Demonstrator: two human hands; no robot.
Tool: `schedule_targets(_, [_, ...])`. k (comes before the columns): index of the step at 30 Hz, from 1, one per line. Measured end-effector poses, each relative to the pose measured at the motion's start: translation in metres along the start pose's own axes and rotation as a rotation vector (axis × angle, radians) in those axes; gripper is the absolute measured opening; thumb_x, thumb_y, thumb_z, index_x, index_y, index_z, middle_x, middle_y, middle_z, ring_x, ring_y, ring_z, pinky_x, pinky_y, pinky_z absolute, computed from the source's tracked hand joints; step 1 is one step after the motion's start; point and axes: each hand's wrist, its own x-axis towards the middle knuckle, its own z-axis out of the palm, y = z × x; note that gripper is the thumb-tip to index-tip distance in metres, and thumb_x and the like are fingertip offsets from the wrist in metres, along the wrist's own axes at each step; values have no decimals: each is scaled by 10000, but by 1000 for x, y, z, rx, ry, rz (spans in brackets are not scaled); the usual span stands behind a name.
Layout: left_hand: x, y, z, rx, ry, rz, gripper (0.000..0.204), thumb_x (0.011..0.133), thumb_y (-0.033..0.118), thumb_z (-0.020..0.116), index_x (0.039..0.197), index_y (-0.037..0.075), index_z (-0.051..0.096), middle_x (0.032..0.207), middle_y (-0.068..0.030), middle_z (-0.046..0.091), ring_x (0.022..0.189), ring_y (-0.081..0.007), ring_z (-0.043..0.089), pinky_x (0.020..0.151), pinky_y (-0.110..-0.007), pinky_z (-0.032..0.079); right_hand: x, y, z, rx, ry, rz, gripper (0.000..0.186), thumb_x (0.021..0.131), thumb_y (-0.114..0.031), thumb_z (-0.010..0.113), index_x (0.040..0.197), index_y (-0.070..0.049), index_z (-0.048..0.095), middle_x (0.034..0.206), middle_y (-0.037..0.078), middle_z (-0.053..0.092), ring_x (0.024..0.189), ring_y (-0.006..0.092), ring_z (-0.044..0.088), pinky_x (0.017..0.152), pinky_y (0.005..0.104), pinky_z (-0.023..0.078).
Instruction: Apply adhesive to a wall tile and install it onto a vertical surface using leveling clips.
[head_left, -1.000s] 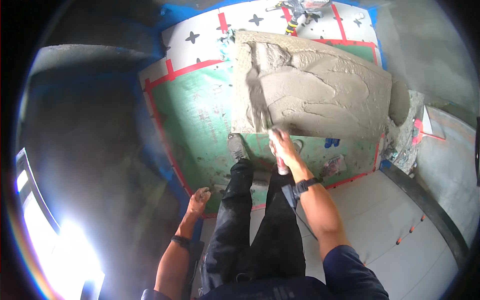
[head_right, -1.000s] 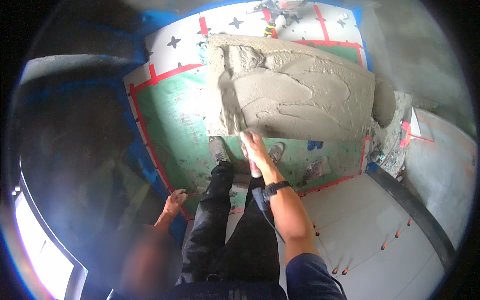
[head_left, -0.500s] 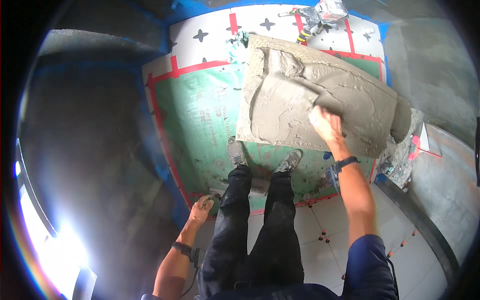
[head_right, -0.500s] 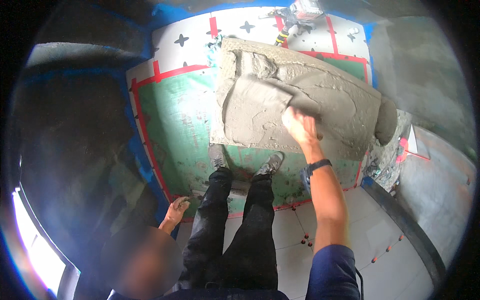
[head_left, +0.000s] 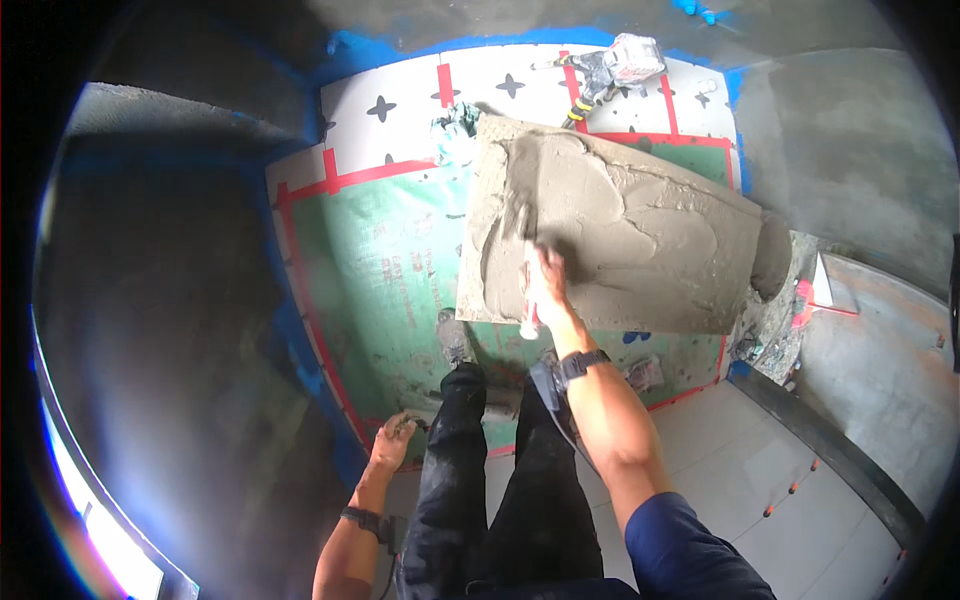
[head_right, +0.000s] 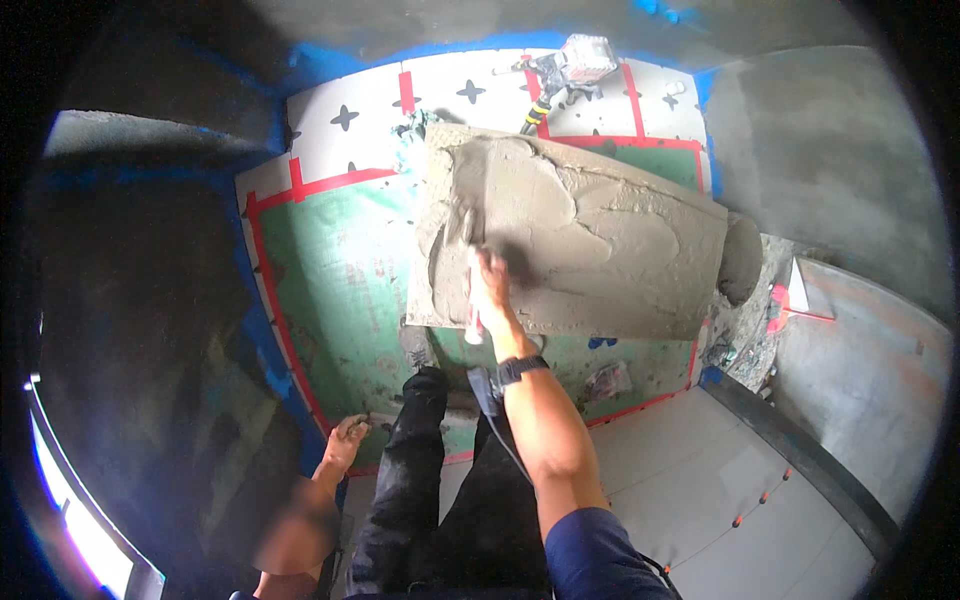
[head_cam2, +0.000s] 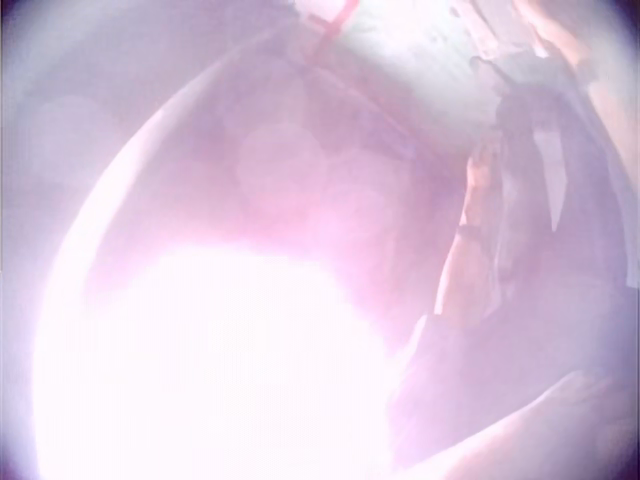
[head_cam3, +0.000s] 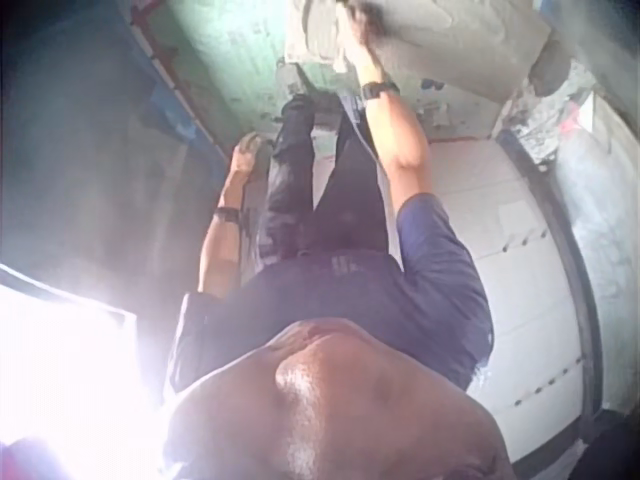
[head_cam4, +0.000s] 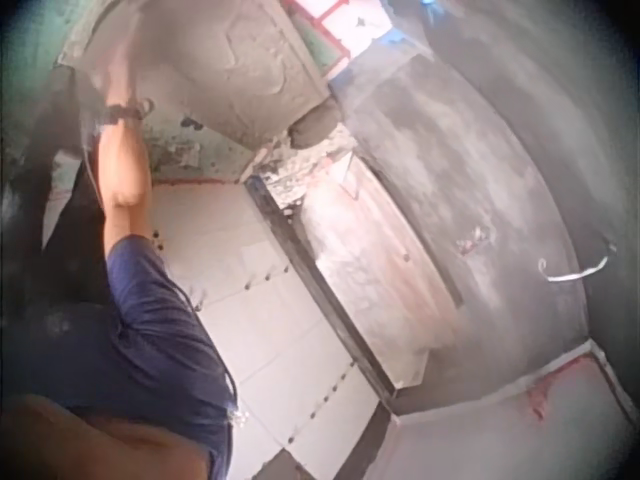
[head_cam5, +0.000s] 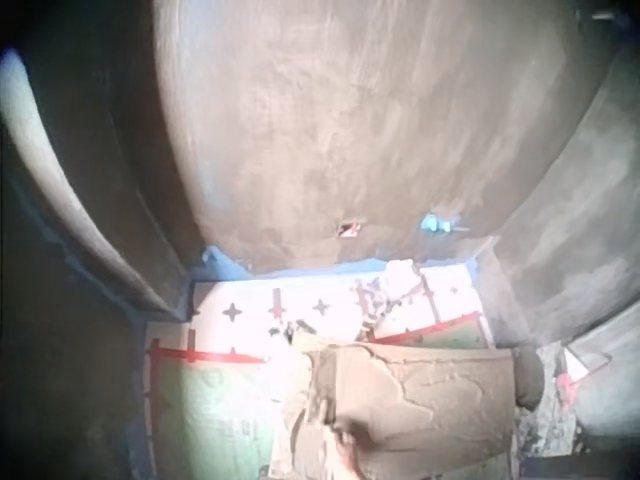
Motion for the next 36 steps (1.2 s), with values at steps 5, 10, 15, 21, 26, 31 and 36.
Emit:
schedule_targets(5, [-7,-2,-8,72,4,-76,439,931,346,639,1234,28,631,1105,-188,700,1058,-269,669,926,-356,493,-15,25,-77,-865,-165,-363,408,929,-415,582,1009,-21,648,1028,246,691,905,418,686,815,487,525])
schedule_targets(10, [7,16,4,52,-9,-10,434,936,341,631,1224,16,632,1101,-183,704,1055,-267,671,931,-356,493,26,-45,-113,-1191,248,-334,380,968,-375,534,1051,-14,617,864,251,688,728,410,681,628,512,519])
schedule_targets(15, [-11,-2,-9,-80,41,-59,441,939,334,625,1214,-10,629,1107,-187,703,1062,-275,669,933,-359,493,-27,-23,-52,-375,-132,88,397,952,-327,618,1159,12,629,723,35,603,559,115,563,472,301,457])
schedule_targets(21, [-1,-17,-15,-52,24,-6,439,941,329,606,1196,-28,629,1104,-212,696,1071,-298,668,924,-363,496,37,-71,-17,-741,-142,-109,532,936,-366,617,1214,87,591,816,155,690,699,226,651,661,380,512])
schedule_targets(26, [0,6,-19,-51,41,-37,413,926,320,604,1172,-10,643,1148,-205,679,1088,-309,647,940,-364,479,12,-36,-17,-1030,-552,-174,324,940,-327,588,994,-22,680,801,199,669,706,293,648,668,426,495])
schedule_targets(31, [3,-30,-25,-214,68,-52,440,902,361,612,1171,15,649,1136,-195,677,1073,-319,641,936,-371,473,-27,-7,40,-1001,-711,-36,394,960,-354,571,1063,19,646,815,165,670,709,253,635,656,401,505])
schedule_targets(36, [-1,-10,-28,-5,50,-47,476,912,385,586,1188,1,639,1137,-196,680,1084,-296,649,938,-365,481,-39,-22,22,-563,-664,247,319,985,-313,582,1109,-24,639,757,20,576,634,95,530,522,272,439])
